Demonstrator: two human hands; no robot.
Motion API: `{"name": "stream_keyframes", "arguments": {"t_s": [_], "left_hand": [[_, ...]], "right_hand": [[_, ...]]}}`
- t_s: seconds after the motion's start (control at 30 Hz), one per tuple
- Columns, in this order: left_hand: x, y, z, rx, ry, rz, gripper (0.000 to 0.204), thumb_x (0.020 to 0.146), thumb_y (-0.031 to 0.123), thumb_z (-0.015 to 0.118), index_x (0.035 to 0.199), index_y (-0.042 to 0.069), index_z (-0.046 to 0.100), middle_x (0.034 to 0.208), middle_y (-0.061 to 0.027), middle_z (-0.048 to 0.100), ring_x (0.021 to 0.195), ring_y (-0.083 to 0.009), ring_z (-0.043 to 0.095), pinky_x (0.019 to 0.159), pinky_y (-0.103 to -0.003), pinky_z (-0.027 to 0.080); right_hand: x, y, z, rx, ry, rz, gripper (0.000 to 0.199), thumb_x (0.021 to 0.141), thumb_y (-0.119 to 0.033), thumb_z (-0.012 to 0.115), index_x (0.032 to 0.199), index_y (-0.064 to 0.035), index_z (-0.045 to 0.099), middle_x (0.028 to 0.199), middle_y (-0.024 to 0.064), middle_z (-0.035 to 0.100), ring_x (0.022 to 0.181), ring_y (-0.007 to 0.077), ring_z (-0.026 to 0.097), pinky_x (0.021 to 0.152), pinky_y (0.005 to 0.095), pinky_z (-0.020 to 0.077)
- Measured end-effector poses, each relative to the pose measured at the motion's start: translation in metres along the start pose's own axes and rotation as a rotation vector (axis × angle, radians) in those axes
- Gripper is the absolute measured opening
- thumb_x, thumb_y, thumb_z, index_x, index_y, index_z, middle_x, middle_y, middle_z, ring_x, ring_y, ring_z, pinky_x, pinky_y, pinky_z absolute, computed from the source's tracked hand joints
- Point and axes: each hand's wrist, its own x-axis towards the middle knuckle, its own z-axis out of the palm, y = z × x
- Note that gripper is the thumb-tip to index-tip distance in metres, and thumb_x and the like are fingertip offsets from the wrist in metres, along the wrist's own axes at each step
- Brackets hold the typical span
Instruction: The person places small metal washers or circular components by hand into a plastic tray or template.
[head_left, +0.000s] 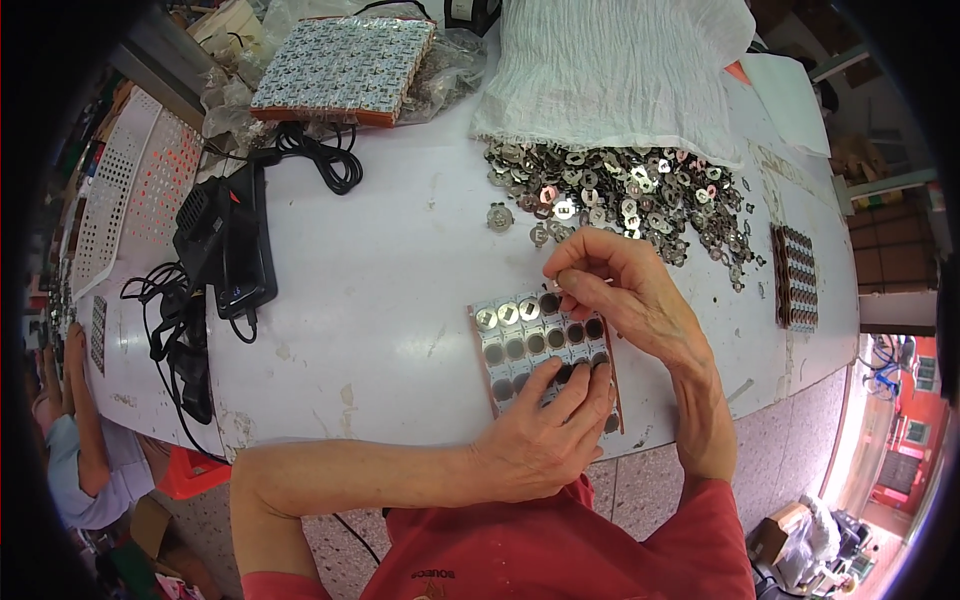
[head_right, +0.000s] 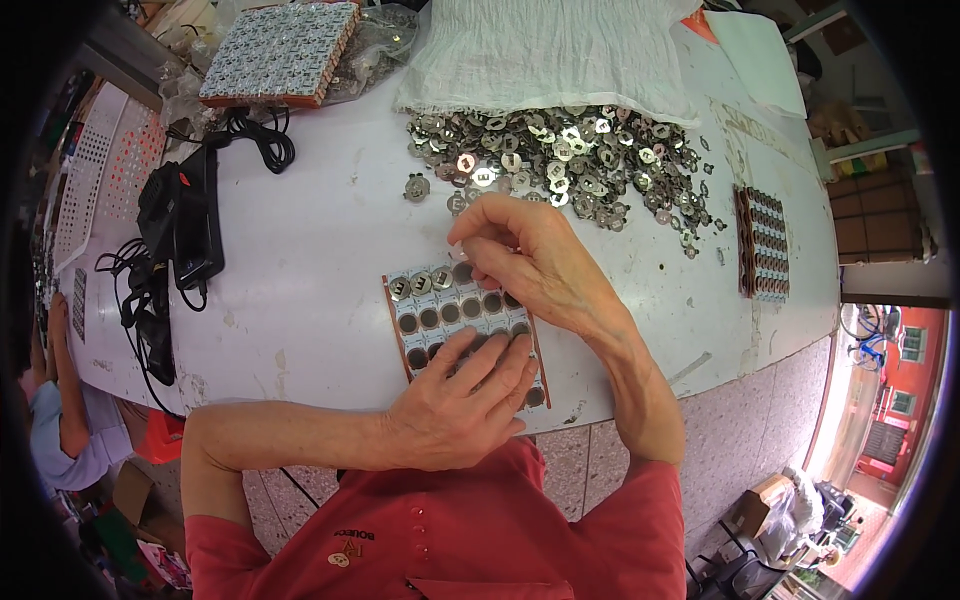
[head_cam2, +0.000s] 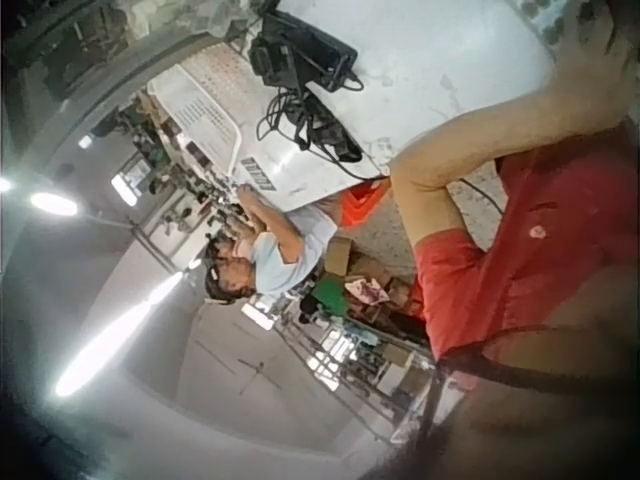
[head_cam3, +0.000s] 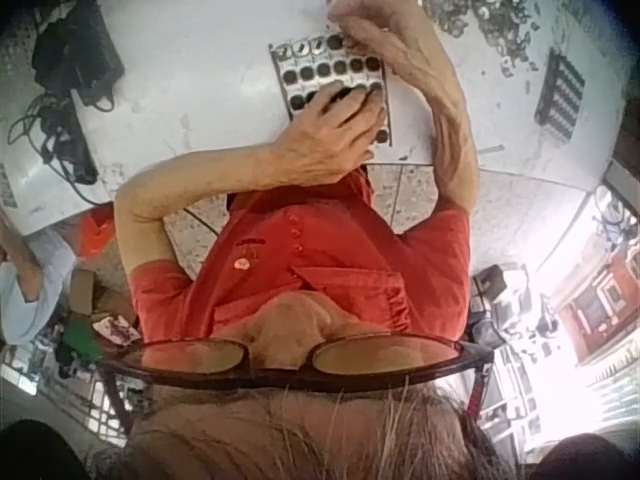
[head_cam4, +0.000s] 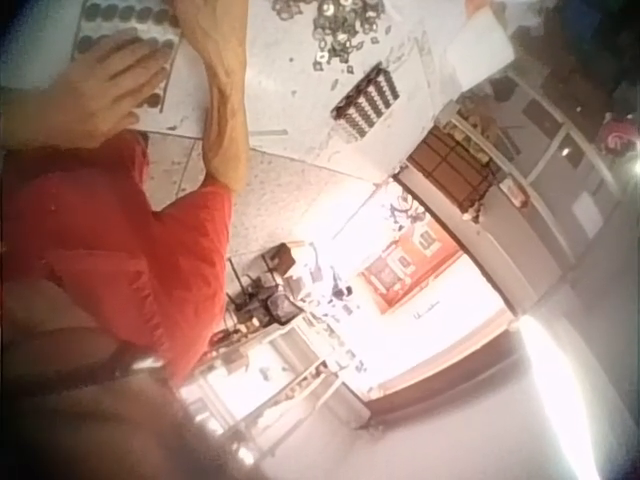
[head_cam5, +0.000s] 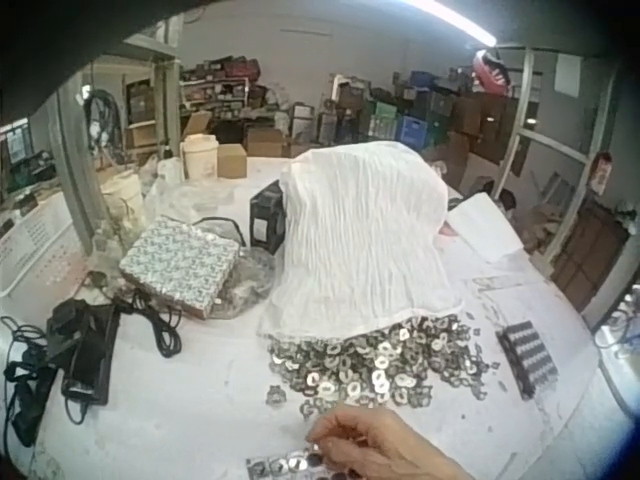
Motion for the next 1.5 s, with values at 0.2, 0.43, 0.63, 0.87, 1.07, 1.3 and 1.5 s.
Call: {"name": "stream_keyframes", "arguments": {"t_s": [0.2,0.43,0.63,0.87,1.07,1.3,1.5], "left_hand": [[0.001,0.001,-0.001,0.006,-0.002,0.000,0.063,0.072,0.041,0.073,0.115,-0.004,0.066,0.129,-0.0222,0.057,0.117,-0.0314,0.053,0.100,-0.049,0.043],[0.001,0.001,0.000,0.001,-0.006,0.006,0.063,0.071,0.040,0.073,0.115,-0.004,0.066,0.129,-0.0221,0.057,0.118,-0.0313,0.053,0.099,-0.049,0.044],[0.001,0.000,0.000,0.005,-0.005,0.011,0.063,0.071,0.041,0.072,0.115,-0.004,0.066,0.129,-0.0223,0.058,0.118,-0.0315,0.053,0.098,-0.049,0.045],[0.001,0.000,-0.001,0.005,-0.004,0.007,0.064,0.071,0.041,0.072,0.116,-0.004,0.066,0.129,-0.0223,0.058,0.118,-0.0314,0.053,0.099,-0.049,0.044],[0.002,0.000,0.000,0.000,0.000,0.004,0.063,0.071,0.041,0.073,0.115,-0.004,0.067,0.129,-0.0222,0.058,0.118,-0.0314,0.052,0.100,-0.050,0.044],[0.001,0.000,0.000,-0.019,-0.004,0.001,0.064,0.070,0.041,0.074,0.115,-0.004,0.067,0.130,-0.0225,0.057,0.118,-0.0317,0.052,0.100,-0.050,0.044],[0.001,0.001,0.000,-0.024,-0.001,-0.002,0.063,0.070,0.040,0.074,0.115,-0.004,0.067,0.130,-0.0230,0.057,0.119,-0.0322,0.053,0.100,-0.051,0.044]], "right_hand": [[-0.002,-0.001,-0.003,0.084,-0.076,0.067,0.018,0.096,-0.011,0.059,0.111,-0.0008,0.063,0.084,0.0039,0.065,0.075,0.0079,0.061,0.068,0.0234,0.0531],[0.000,-0.001,-0.007,0.088,-0.140,0.115,0.019,0.093,-0.007,0.061,0.110,0.0006,0.063,0.079,0.0035,0.067,0.075,0.0082,0.063,0.067,0.0225,0.0513],[-0.002,0.002,-0.007,-0.030,-0.059,0.061,0.016,0.088,-0.003,0.067,0.103,0.0000,0.064,0.084,0.0056,0.072,0.074,0.0061,0.062,0.067,0.0198,0.0478],[-0.003,0.002,-0.002,-0.044,-0.032,0.079,0.009,0.084,0.000,0.070,0.093,0.0010,0.066,0.078,0.0022,0.068,0.069,0.0046,0.060,0.062,0.0199,0.0480],[-0.002,0.005,0.003,-0.152,0.018,0.056,0.008,0.082,0.002,0.072,0.089,0.0018,0.067,0.074,0.0010,0.066,0.065,0.0050,0.060,0.058,0.0205,0.0480],[-0.004,0.000,0.008,-0.299,0.093,0.021,0.010,0.080,0.001,0.074,0.087,0.0042,0.067,0.070,0.0035,0.066,0.062,0.0062,0.060,0.055,0.0228,0.0479],[-0.005,0.003,0.004,-0.332,0.062,0.024,0.011,0.079,0.000,0.074,0.086,0.0042,0.068,0.068,0.0043,0.066,0.061,0.0066,0.059,0.056,0.0241,0.0481]]}}
